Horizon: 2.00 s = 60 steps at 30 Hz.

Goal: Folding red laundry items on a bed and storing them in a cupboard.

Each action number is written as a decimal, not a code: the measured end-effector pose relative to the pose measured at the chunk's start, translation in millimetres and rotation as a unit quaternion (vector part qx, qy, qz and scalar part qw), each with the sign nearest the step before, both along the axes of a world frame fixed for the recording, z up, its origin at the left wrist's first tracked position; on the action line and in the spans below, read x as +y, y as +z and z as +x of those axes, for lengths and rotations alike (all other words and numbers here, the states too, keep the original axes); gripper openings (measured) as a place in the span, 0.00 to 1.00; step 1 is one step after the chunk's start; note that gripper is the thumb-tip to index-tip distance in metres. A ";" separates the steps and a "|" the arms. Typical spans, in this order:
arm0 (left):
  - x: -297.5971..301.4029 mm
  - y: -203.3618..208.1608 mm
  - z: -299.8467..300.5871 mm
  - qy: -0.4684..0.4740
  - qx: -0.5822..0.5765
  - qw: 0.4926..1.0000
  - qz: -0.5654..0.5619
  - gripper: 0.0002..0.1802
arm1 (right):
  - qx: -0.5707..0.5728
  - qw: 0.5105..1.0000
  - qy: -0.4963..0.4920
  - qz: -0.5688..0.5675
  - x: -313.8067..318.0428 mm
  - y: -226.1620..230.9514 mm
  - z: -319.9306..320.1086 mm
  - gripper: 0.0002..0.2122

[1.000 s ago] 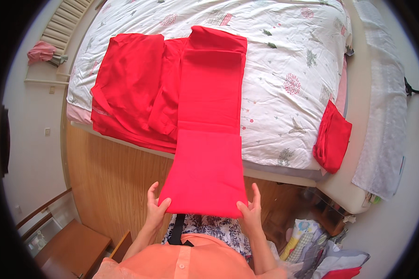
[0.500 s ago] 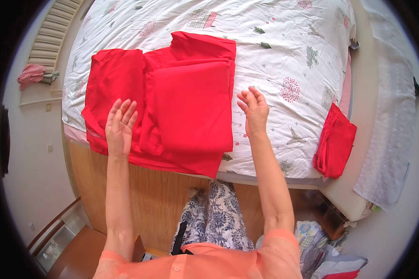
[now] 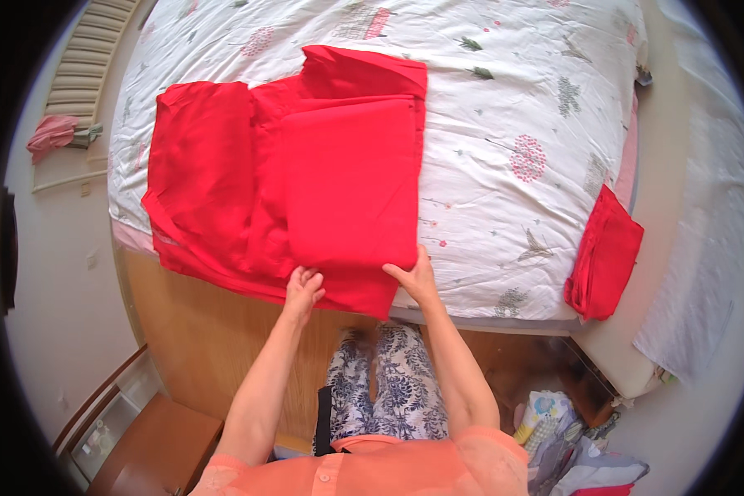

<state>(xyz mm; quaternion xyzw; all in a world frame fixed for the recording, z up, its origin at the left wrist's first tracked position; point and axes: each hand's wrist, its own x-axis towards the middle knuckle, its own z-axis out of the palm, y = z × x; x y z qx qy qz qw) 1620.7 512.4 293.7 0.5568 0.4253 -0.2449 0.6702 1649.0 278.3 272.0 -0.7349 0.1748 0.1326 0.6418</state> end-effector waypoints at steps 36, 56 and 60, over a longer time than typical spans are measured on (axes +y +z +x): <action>-162.5 235.5 -100.1 -0.020 -0.128 0.977 -0.167 0.13 | -0.011 0.894 -0.400 0.200 -155.2 265.8 -176.1 0.07; -367.4 53.5 -141.3 -0.541 -0.314 0.766 0.149 0.05 | 0.253 0.842 -0.474 0.033 -444.0 32.3 -333.0 0.03; -233.8 40.7 -161.5 -0.434 -0.153 0.871 0.171 0.08 | 0.377 0.891 -0.253 0.003 -317.1 37.4 -322.4 0.07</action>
